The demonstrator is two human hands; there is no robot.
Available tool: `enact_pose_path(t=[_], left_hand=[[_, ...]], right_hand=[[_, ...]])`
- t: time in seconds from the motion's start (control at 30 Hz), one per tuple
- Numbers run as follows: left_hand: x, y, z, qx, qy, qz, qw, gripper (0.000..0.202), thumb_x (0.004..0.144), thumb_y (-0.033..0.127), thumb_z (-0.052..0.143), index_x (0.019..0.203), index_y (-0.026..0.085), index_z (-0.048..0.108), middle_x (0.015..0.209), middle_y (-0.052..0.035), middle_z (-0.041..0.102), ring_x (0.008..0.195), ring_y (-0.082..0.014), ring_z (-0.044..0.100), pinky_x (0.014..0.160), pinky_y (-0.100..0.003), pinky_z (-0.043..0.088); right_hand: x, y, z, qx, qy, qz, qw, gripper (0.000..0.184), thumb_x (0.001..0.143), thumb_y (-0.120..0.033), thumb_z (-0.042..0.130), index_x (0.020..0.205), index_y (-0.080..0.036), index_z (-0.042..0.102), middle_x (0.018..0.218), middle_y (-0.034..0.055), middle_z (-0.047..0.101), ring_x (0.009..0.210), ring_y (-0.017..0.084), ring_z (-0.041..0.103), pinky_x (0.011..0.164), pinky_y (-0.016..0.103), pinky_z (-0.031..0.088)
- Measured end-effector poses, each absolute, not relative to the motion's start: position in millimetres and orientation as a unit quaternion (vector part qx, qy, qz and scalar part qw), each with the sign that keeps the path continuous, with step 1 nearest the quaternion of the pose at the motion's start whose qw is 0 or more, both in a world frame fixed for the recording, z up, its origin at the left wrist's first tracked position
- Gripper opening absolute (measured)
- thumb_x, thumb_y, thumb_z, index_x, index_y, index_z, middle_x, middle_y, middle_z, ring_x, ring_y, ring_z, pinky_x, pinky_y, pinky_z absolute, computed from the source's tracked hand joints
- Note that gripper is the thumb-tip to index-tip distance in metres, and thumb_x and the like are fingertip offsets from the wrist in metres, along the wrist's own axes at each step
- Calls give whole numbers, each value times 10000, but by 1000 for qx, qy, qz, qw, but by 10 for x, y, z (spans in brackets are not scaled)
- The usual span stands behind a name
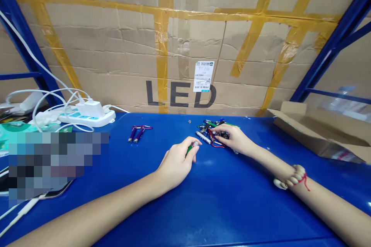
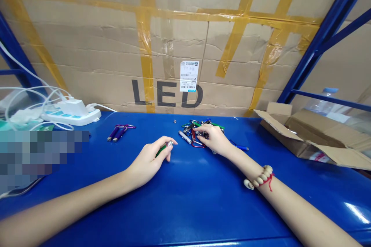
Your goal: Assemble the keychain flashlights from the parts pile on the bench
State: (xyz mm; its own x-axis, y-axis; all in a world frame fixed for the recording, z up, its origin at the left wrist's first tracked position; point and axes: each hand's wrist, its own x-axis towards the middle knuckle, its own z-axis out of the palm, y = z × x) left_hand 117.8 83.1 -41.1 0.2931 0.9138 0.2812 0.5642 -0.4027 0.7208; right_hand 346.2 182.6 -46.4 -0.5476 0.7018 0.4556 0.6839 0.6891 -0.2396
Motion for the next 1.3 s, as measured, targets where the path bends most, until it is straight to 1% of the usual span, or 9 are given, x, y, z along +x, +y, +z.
enact_pose_path(t=[0.2, 0.4, 0.6, 0.73, 0.93, 1.03, 1.1, 1.17, 1.3], left_hand=[[1181, 825, -404, 761, 486, 343, 257, 242, 918, 299, 326, 1013, 223, 536, 676, 38, 593, 621, -131, 551, 609, -230, 377], [1178, 829, -405, 763, 485, 345, 254, 241, 920, 297, 326, 1014, 222, 534, 673, 39, 592, 633, -131, 555, 627, -231, 381], [1182, 832, -419, 763, 485, 344, 253, 247, 923, 315, 326, 1029, 228, 532, 687, 38, 599, 646, -133, 559, 638, -232, 385], [1185, 833, -410, 764, 487, 343, 249, 253, 922, 328, 328, 1033, 230, 533, 677, 37, 596, 642, -135, 556, 641, -236, 388], [1182, 821, -399, 759, 489, 344, 257, 255, 920, 333, 329, 1028, 228, 534, 683, 33, 592, 660, -143, 551, 657, -247, 383], [1187, 822, -397, 757, 489, 349, 258, 260, 919, 336, 330, 1045, 233, 532, 688, 32, 590, 667, -146, 550, 659, -247, 380], [1192, 824, -392, 755, 491, 350, 258, 256, 917, 331, 332, 1042, 232, 533, 689, 32, 589, 670, -148, 551, 658, -246, 377], [1195, 826, -385, 753, 492, 351, 261, 247, 916, 322, 335, 1027, 226, 533, 686, 32, 588, 673, -148, 552, 657, -242, 374], [1192, 831, -379, 746, 490, 358, 275, 230, 914, 307, 339, 1008, 214, 527, 679, 31, 586, 676, -147, 553, 646, -235, 370]], right_hand=[[3451, 1791, -432, -418, -871, 11, 257, 222, 778, -165, 564, 966, -200, 677, 912, 39, 694, 836, 199, 642, 750, 307, 504], [3451, 1795, -430, -428, -875, -16, 226, 193, 802, -205, 558, 948, -209, 684, 899, 53, 684, 838, 217, 618, 726, 322, 476], [3436, 1759, -399, -422, -881, -27, 211, 132, 825, -240, 570, 853, -201, 693, 868, 40, 679, 826, 208, 602, 723, 314, 453], [3424, 1719, -375, -440, -865, -42, 238, 115, 810, -249, 585, 795, -211, 693, 826, 29, 673, 786, 203, 603, 677, 302, 444], [3383, 1659, -351, -476, -818, -51, 317, 59, 720, -239, 640, 684, -199, 664, 916, 37, 637, 806, 183, 606, 683, 274, 460], [3357, 1601, -307, -477, -818, -39, 317, 61, 678, -246, 661, 636, -204, 647, 935, 20, 621, 722, 160, 606, 624, 267, 462], [3339, 1542, -264, -448, -844, -11, 294, 77, 691, -261, 646, 641, -202, 637, 975, 21, 596, 722, 157, 603, 607, 265, 461], [3312, 1469, -221, -389, -884, 23, 259, 70, 719, -252, 618, 674, -199, 629, 1033, 34, 558, 804, 169, 596, 652, 269, 469], [3218, 1311, -183, -286, -932, 53, 217, 26, 731, -190, 602, 706, -194, 606, 1112, 58, 497, 1022, 201, 525, 859, 312, 425]])
